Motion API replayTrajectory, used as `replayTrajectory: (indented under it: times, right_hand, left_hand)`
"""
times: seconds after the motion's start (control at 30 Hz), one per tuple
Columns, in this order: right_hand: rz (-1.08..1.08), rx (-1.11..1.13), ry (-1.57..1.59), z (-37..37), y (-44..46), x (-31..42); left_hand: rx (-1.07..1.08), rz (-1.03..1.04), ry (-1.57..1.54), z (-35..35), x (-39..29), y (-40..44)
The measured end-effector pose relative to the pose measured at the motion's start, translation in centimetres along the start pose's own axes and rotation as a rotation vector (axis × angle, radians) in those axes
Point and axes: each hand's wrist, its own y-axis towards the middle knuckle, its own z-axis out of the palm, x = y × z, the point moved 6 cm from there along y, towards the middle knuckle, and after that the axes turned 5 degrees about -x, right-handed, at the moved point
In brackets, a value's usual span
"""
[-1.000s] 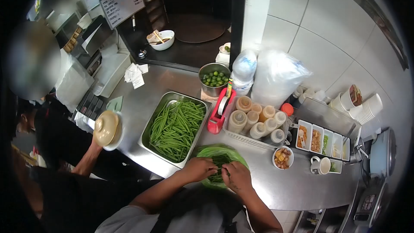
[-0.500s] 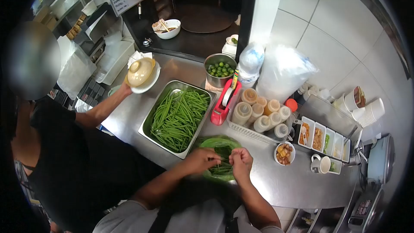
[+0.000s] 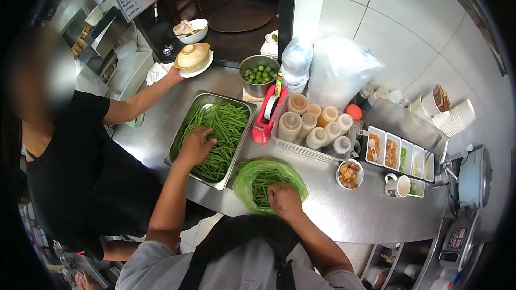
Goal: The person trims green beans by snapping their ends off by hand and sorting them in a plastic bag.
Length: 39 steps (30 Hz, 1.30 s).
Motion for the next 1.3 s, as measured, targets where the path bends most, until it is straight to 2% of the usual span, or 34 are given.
replayTrajectory:
  times: [0.03, 0.07, 0.17, 0.2, 0.27, 0.4, 0.47, 0.53, 0.6, 0.83, 0.93, 1.0, 1.13, 1.2, 1.23, 1.3]
  right_hand:
    - [-0.010, 0.111, -0.056, 0.4, 0.1, 0.6]
    - [-0.019, 0.224, -0.113, 0.9, 0.0, 0.8]
    - [-0.019, 0.263, -0.230, 2.8, -1.0, -0.3]
    - [-0.017, 0.267, -0.233, 2.8, -1.1, -0.5]
    - [0.056, 0.237, -0.189, 2.1, -0.8, -0.7]
    - [0.070, 0.164, -0.054, -2.2, 0.5, 1.9]
    - [0.014, 0.098, 0.034, -3.9, 1.1, 2.8]
    - [-0.029, 0.050, 0.028, -4.9, 1.6, 3.2]
    - [-0.070, 0.003, 0.023, -5.6, 1.8, 3.3]
    - [-0.204, 0.009, 0.004, -5.6, 2.4, 4.5]
    - [-0.247, -0.013, 0.012, -5.1, 2.1, 4.2]
    - [-0.268, -0.040, 0.020, -4.8, 2.0, 4.1]
    - [-0.277, -0.166, 0.070, -4.5, 1.8, 4.0]
    - [-0.275, -0.231, 0.108, -4.2, 1.7, 4.0]
    - [-0.255, -0.287, 0.144, -4.2, 1.6, 3.9]
    - [-0.234, -0.344, 0.180, -4.1, 1.4, 3.9]
  left_hand:
    - [0.004, 0.004, 0.001, 0.1, -1.4, -0.6]
    - [0.078, -0.011, -0.172, 0.6, -3.4, -1.5]
    - [0.251, -0.015, -0.576, 4.0, -7.3, -5.2]
    - [0.251, -0.018, -0.580, 4.7, -8.1, -5.9]
    - [0.425, 0.027, -0.618, 6.2, -10.5, -7.8]
    - [0.383, 0.126, -0.603, 8.6, -11.4, -10.0]
    - [0.418, 0.338, -0.460, 8.6, -12.9, -10.3]
    - [0.468, 0.330, -0.453, 8.3, -13.4, -10.1]
    - [0.443, 0.230, -0.469, 8.0, -13.3, -9.6]
    - [0.472, 0.256, -0.434, 7.4, -13.3, -9.4]
    - [0.475, 0.212, -0.491, 7.4, -13.2, -9.4]
    - [0.547, 0.056, -0.606, 8.2, -12.4, -9.7]
    - [0.538, -0.041, -0.667, 9.4, -11.5, -10.2]
    - [0.553, -0.264, -0.810, 10.6, -10.4, -10.8]
    - [0.552, -0.264, -0.809, 10.3, -10.7, -10.7]
    - [0.584, -0.397, -0.830, 9.8, -11.0, -10.6]
